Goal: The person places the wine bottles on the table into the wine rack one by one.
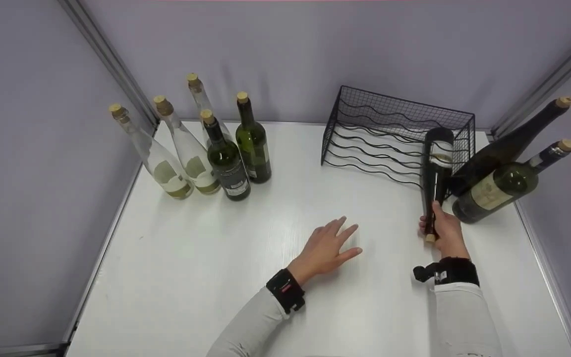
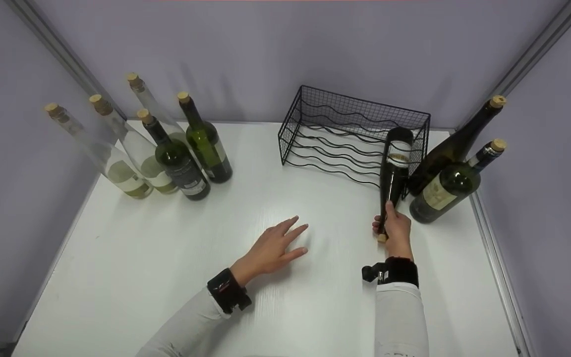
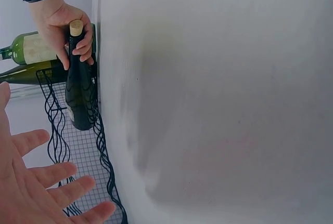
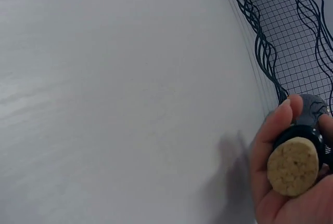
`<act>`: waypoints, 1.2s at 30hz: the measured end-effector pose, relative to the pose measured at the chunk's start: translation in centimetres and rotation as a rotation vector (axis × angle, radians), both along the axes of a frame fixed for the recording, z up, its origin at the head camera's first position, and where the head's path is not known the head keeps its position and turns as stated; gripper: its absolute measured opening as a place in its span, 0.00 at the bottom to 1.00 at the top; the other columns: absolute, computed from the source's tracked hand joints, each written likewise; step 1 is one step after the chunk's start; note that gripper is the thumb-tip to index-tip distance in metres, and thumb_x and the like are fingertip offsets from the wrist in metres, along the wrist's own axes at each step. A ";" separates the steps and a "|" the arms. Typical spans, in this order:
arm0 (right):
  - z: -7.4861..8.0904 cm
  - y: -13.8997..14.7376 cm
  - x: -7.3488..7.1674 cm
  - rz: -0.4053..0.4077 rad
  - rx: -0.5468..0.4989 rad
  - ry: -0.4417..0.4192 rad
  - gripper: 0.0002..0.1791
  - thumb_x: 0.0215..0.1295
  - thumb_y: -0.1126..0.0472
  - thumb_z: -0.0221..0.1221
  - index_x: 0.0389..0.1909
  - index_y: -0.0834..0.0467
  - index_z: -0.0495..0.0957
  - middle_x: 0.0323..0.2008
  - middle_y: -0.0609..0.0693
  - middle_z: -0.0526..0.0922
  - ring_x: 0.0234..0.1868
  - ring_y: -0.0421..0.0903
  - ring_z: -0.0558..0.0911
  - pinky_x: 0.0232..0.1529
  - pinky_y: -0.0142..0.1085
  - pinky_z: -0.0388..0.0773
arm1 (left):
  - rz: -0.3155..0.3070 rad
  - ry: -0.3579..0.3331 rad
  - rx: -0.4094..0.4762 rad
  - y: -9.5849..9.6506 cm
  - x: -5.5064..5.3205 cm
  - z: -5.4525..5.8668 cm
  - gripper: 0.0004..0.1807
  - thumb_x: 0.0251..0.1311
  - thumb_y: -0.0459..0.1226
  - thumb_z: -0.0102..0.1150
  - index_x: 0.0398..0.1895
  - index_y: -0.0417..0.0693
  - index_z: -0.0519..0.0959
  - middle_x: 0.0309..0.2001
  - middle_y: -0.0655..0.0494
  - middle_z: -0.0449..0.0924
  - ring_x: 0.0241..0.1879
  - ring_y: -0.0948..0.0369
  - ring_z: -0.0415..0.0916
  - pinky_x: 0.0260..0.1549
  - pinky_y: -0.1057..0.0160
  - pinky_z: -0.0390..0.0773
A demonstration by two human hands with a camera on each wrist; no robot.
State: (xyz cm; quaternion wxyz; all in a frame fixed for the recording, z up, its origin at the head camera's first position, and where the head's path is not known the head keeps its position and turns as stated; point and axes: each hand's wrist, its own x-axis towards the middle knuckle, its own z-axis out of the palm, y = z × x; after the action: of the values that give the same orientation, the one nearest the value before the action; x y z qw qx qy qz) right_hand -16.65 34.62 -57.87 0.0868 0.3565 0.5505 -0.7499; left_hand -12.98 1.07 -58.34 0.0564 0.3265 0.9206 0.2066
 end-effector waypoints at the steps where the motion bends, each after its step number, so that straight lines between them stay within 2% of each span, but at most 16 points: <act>1: 0.0 0.0 0.0 0.005 0.013 -0.005 0.27 0.75 0.44 0.46 0.55 0.65 0.64 0.24 0.52 0.82 0.24 0.44 0.83 0.28 0.36 0.83 | 0.000 -0.001 -0.002 0.0 0.0 0.0 0.37 0.70 0.66 0.32 0.75 0.60 0.61 0.74 0.49 0.57 0.71 0.54 0.57 0.65 0.50 0.62; 6: 0.2 -0.4 -0.2 0.055 0.082 -0.020 0.34 0.75 0.44 0.46 0.66 0.68 0.58 0.26 0.52 0.83 0.28 0.44 0.85 0.32 0.35 0.83 | -0.002 -0.002 -0.004 -0.1 0.0 0.0 0.37 0.70 0.66 0.32 0.75 0.60 0.61 0.74 0.49 0.57 0.71 0.54 0.56 0.65 0.50 0.62; 10: 0.3 -0.5 -0.1 0.079 0.151 -0.012 0.32 0.76 0.48 0.48 0.67 0.68 0.57 0.28 0.51 0.81 0.27 0.43 0.83 0.29 0.34 0.81 | -0.003 -0.001 -0.001 0.0 0.0 0.0 0.37 0.70 0.66 0.32 0.75 0.60 0.61 0.74 0.49 0.57 0.71 0.53 0.56 0.65 0.50 0.62; 12: 0.4 -0.5 0.0 0.095 0.193 -0.019 0.32 0.75 0.50 0.49 0.70 0.66 0.55 0.35 0.52 0.79 0.30 0.42 0.83 0.30 0.33 0.80 | -0.002 -0.002 -0.001 0.0 -0.1 0.0 0.37 0.70 0.65 0.32 0.75 0.60 0.61 0.74 0.49 0.57 0.72 0.53 0.56 0.65 0.50 0.62; 15: 0.6 -0.5 0.2 0.154 0.286 -0.049 0.38 0.75 0.48 0.48 0.76 0.62 0.48 0.54 0.60 0.73 0.44 0.45 0.80 0.41 0.34 0.79 | -0.004 -0.004 -0.002 0.0 -0.1 0.0 0.37 0.70 0.65 0.32 0.75 0.60 0.61 0.74 0.49 0.56 0.72 0.53 0.56 0.65 0.50 0.62; 17: 0.8 -0.4 0.4 0.209 0.346 -0.063 0.42 0.75 0.46 0.46 0.78 0.60 0.40 0.66 0.66 0.61 0.58 0.51 0.73 0.53 0.39 0.75 | -0.004 -0.004 -0.004 0.1 -0.1 -0.1 0.37 0.70 0.65 0.32 0.75 0.60 0.60 0.74 0.49 0.56 0.72 0.54 0.56 0.65 0.50 0.61; 19: 1.0 -0.4 0.6 0.257 0.393 -0.062 0.43 0.75 0.44 0.45 0.78 0.58 0.34 0.74 0.66 0.50 0.68 0.57 0.63 0.62 0.45 0.68 | -0.004 -0.003 -0.005 0.1 -0.1 -0.1 0.37 0.70 0.65 0.32 0.76 0.60 0.60 0.74 0.49 0.56 0.72 0.54 0.56 0.65 0.50 0.61; 21: 1.2 -0.5 0.8 0.286 0.434 -0.044 0.44 0.75 0.44 0.44 0.78 0.58 0.30 0.75 0.67 0.45 0.71 0.60 0.57 0.66 0.50 0.62 | -0.004 0.000 -0.004 0.1 -0.1 -0.2 0.37 0.70 0.65 0.32 0.76 0.60 0.60 0.74 0.49 0.56 0.72 0.53 0.56 0.65 0.50 0.62; 24: 1.6 -0.7 1.2 0.325 0.538 -0.022 0.45 0.75 0.42 0.42 0.77 0.60 0.30 0.74 0.69 0.45 0.72 0.63 0.56 0.67 0.53 0.60 | 0.000 -0.002 0.001 0.0 -0.1 -0.2 0.37 0.70 0.66 0.31 0.76 0.61 0.60 0.74 0.49 0.56 0.72 0.53 0.56 0.65 0.50 0.62; 30: 2.6 -1.3 1.9 0.367 0.723 0.003 0.45 0.75 0.40 0.41 0.77 0.64 0.35 0.74 0.71 0.44 0.73 0.67 0.47 0.67 0.60 0.55 | 0.011 -0.023 0.017 -0.4 -0.1 -0.2 0.38 0.69 0.67 0.29 0.76 0.61 0.59 0.75 0.49 0.55 0.72 0.53 0.54 0.66 0.49 0.60; 34: 2.9 -1.7 2.2 0.384 0.840 0.049 0.44 0.75 0.43 0.43 0.76 0.68 0.38 0.72 0.75 0.42 0.73 0.70 0.46 0.69 0.58 0.50 | 0.023 -0.020 0.012 -0.6 -0.1 -0.2 0.38 0.69 0.67 0.29 0.76 0.61 0.59 0.75 0.49 0.55 0.72 0.53 0.54 0.66 0.49 0.60; 36: 2.8 -2.1 2.5 0.394 0.936 0.067 0.43 0.75 0.44 0.45 0.76 0.68 0.41 0.72 0.76 0.44 0.72 0.71 0.47 0.68 0.62 0.50 | 0.031 -0.023 0.015 -0.8 -0.1 -0.2 0.38 0.69 0.67 0.29 0.76 0.61 0.59 0.75 0.49 0.55 0.72 0.53 0.54 0.66 0.49 0.60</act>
State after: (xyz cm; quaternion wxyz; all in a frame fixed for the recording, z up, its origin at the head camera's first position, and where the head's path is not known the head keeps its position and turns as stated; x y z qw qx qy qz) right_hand -14.19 32.49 -55.07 0.0398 0.2222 0.8868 -0.4033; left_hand -13.09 0.27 -58.55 0.0613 0.3101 0.9233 0.2180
